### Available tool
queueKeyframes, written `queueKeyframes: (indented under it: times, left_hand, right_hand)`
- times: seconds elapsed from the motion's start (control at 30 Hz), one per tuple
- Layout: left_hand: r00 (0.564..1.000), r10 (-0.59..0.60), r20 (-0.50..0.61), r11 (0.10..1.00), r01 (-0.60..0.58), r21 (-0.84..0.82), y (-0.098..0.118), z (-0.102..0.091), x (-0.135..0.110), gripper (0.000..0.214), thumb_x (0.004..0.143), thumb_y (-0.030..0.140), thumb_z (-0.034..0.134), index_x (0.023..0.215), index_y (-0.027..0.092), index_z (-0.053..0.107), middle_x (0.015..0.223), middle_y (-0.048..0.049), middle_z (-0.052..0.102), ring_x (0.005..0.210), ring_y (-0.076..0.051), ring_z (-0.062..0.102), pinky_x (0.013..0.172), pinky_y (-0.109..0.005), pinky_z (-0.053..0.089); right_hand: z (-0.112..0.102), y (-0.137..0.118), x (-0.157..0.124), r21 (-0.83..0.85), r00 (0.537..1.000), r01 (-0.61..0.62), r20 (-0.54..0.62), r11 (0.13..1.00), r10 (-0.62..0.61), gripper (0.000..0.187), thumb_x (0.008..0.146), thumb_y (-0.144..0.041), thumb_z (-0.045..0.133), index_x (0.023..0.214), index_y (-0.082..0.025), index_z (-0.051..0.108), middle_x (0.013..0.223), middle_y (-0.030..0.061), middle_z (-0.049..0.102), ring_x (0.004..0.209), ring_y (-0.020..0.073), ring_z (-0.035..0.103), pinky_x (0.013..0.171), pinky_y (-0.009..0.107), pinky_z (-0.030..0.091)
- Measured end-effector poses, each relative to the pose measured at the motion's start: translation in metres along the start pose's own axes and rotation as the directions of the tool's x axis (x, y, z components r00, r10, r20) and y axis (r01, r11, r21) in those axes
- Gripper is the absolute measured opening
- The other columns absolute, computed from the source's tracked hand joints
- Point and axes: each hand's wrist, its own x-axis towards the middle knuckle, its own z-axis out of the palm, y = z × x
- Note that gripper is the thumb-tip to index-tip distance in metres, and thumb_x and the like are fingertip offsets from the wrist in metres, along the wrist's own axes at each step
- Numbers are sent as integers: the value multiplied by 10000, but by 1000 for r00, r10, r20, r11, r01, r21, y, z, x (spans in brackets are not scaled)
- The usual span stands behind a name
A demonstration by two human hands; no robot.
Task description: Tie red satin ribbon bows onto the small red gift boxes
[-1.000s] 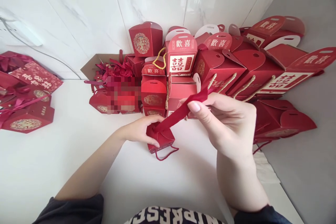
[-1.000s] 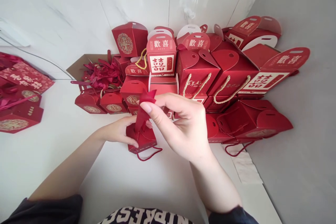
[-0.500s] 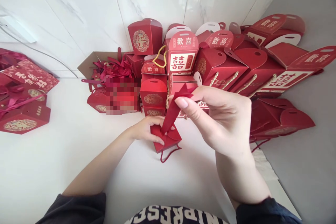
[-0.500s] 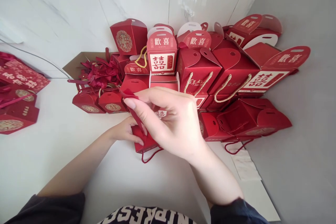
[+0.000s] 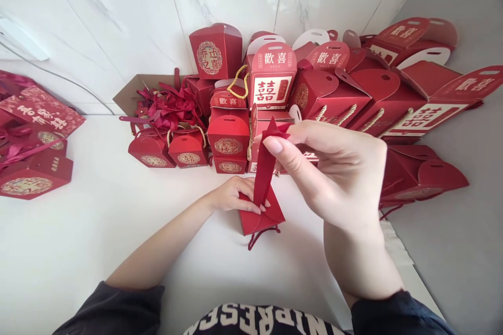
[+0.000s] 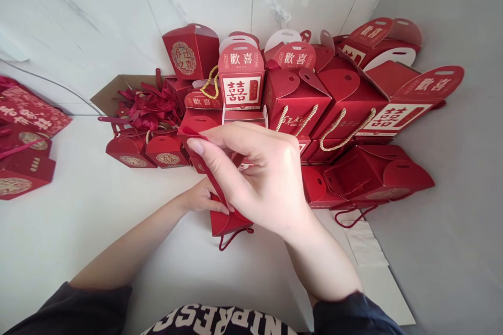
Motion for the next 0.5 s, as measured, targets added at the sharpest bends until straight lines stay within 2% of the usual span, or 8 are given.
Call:
queueKeyframes:
  times: [0.13,0.23,0.5]
  left_hand:
    - [999,-19,33,1000,19,21,-2,2,0,175,764,324,783,866,182,794,960,-109,776,1019,-265,684,976,-420,519]
    - [1000,-11,19,1000,11,8,-7,3,0,174,762,340,784,834,183,796,935,-110,777,998,-255,688,966,-406,525]
    - [999,18,-27,1000,-18,9,-8,5,2,142,784,325,768,825,194,803,906,-106,778,935,-232,697,916,-375,545]
  right_hand:
    - [-3,-1,-5,-50,1000,-11,-27,999,10,187,898,-262,651,717,-238,690,645,-7,668,608,151,638,598,288,546]
    - [-3,1,-8,-60,998,-38,-58,997,35,177,894,-307,659,735,-249,710,651,-2,680,611,159,644,579,290,539]
    - [-6,6,-12,25,988,-92,-119,995,94,159,885,-310,671,752,-241,723,646,-5,680,562,151,626,542,296,520]
